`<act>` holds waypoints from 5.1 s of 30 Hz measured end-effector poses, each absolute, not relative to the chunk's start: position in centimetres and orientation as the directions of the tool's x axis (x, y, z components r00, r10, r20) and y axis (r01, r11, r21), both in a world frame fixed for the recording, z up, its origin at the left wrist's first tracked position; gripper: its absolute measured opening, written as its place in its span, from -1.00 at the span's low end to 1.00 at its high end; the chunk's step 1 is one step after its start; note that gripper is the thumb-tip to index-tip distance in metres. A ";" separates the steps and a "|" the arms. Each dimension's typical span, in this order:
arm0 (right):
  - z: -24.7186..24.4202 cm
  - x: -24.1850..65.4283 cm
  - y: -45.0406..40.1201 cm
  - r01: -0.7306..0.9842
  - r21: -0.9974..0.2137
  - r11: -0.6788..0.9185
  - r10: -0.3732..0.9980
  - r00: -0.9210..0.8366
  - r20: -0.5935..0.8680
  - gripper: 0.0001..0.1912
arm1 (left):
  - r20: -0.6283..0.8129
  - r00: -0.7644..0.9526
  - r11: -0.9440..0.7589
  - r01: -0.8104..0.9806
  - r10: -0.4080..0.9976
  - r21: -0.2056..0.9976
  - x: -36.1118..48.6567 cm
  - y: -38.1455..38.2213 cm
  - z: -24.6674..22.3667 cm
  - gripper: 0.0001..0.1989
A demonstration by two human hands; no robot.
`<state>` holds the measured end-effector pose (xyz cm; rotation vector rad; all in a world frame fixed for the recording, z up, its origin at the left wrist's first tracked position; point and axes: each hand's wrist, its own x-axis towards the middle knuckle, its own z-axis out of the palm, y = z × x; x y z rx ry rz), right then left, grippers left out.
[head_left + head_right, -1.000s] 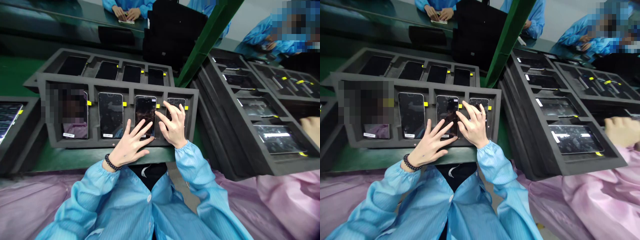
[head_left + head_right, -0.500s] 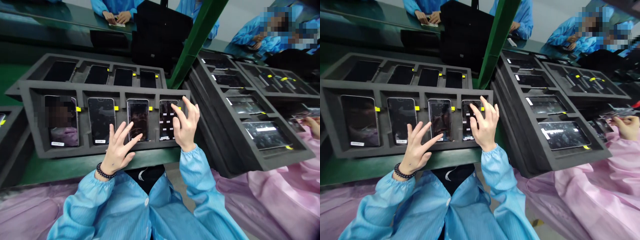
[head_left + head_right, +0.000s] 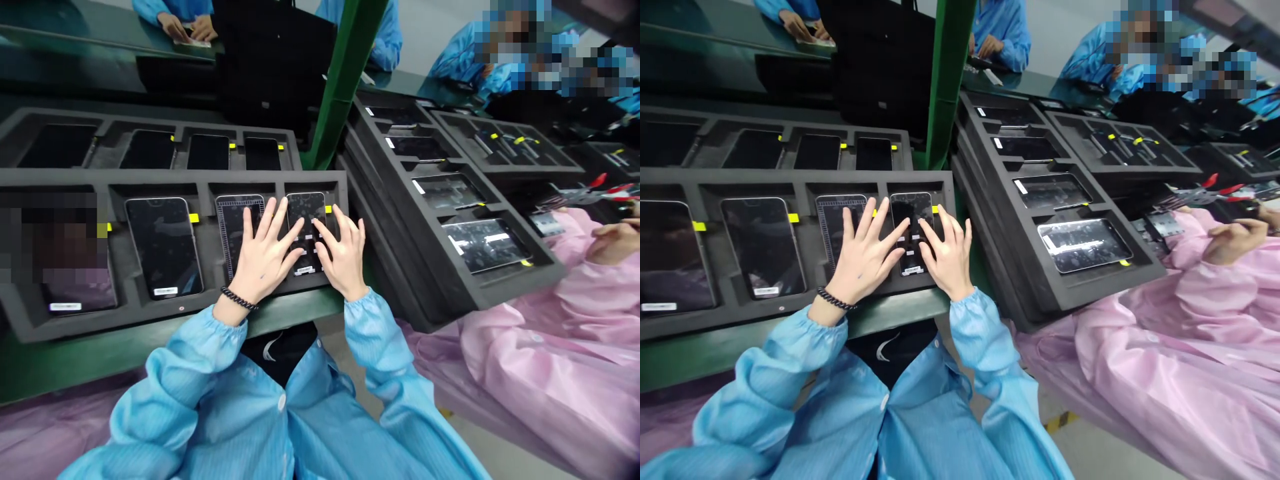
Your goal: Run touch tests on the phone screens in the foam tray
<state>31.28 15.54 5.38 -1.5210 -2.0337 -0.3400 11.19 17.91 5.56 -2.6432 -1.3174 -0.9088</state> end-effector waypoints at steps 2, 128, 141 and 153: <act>5.2 31.7 15.2 0.932 -0.141 0.335 0.777 -0.188 0.601 -0.60 | 0.532 0.474 -0.648 0.735 0.702 0.200 10.9 17.5 5.2 -0.47; 6.8 31.6 18.7 0.951 -0.202 0.234 0.812 -0.077 0.579 -0.59 | 0.492 0.101 -0.300 0.889 0.865 0.345 3.5 17.4 7.2 -0.51; 6.8 31.3 17.6 0.944 -0.192 0.269 0.818 -0.118 0.563 -0.59 | 0.511 0.132 -0.335 0.883 0.849 0.328 3.6 16.8 6.4 -0.46; 4.5 32.3 9.6 0.938 -0.147 0.313 0.829 -0.194 0.525 -0.68 | 0.448 0.280 -0.404 0.890 0.849 0.210 3.0 9.3 4.1 -0.49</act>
